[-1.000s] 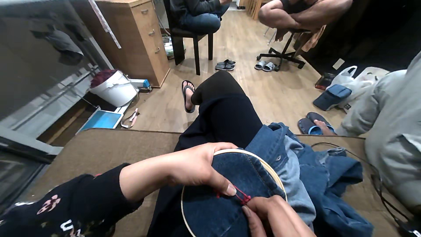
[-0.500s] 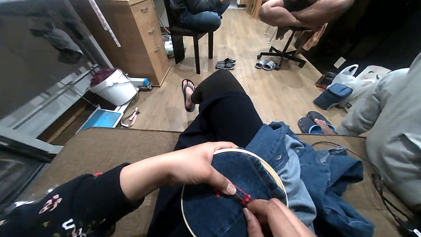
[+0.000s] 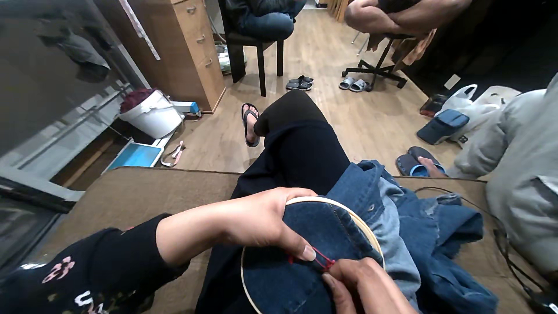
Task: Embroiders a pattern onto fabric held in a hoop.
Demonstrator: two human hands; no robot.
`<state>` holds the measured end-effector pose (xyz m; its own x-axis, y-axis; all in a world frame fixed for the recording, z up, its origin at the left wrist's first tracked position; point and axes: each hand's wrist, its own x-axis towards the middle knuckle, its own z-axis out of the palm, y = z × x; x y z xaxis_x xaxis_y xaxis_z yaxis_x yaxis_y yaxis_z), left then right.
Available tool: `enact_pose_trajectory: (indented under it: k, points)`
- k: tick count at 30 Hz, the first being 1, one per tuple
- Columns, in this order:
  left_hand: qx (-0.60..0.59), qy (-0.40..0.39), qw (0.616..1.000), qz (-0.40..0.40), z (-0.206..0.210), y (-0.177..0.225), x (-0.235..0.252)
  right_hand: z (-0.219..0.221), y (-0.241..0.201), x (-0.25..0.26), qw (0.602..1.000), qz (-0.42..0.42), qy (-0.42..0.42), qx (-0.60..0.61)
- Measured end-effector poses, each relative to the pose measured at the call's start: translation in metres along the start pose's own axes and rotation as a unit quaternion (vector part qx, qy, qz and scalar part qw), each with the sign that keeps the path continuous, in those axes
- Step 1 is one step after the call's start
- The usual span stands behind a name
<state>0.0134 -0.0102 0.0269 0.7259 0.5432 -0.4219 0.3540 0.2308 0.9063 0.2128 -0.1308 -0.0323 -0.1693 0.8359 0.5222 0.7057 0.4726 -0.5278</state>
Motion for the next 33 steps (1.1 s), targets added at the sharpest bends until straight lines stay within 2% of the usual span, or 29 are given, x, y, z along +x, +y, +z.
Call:
enact_pose_trajectory:
  k: [5,9,17,21,24,28,33]
  points:
    - [0.012,0.005,1.0,0.019,0.003,0.004,-0.004,-0.001,0.001,0.004,0.998,-0.014,0.026,0.059]
    - [0.032,0.04,0.998,0.037,0.008,0.007,-0.008,-0.006,-0.001,0.012,0.997,-0.008,0.017,0.078]
    - [0.059,0.071,0.995,0.034,0.012,0.012,-0.012,-0.031,-0.012,0.044,0.994,-0.004,-0.105,0.031]
    - [0.071,0.078,0.994,0.041,0.014,0.014,-0.009,-0.038,-0.014,0.061,0.982,-0.052,-0.18,-0.004]
    - [0.101,0.089,0.99,0.046,0.014,0.017,-0.01,-0.033,-0.012,0.066,0.982,-0.1,-0.159,0.012]
    - [0.103,0.103,0.988,0.045,0.013,0.018,-0.011,-0.028,-0.004,0.072,0.983,-0.117,-0.135,0.038]
    - [0.102,0.111,0.987,0.055,0.012,0.017,-0.011,-0.013,-0.003,0.075,0.981,-0.172,-0.088,0.011]
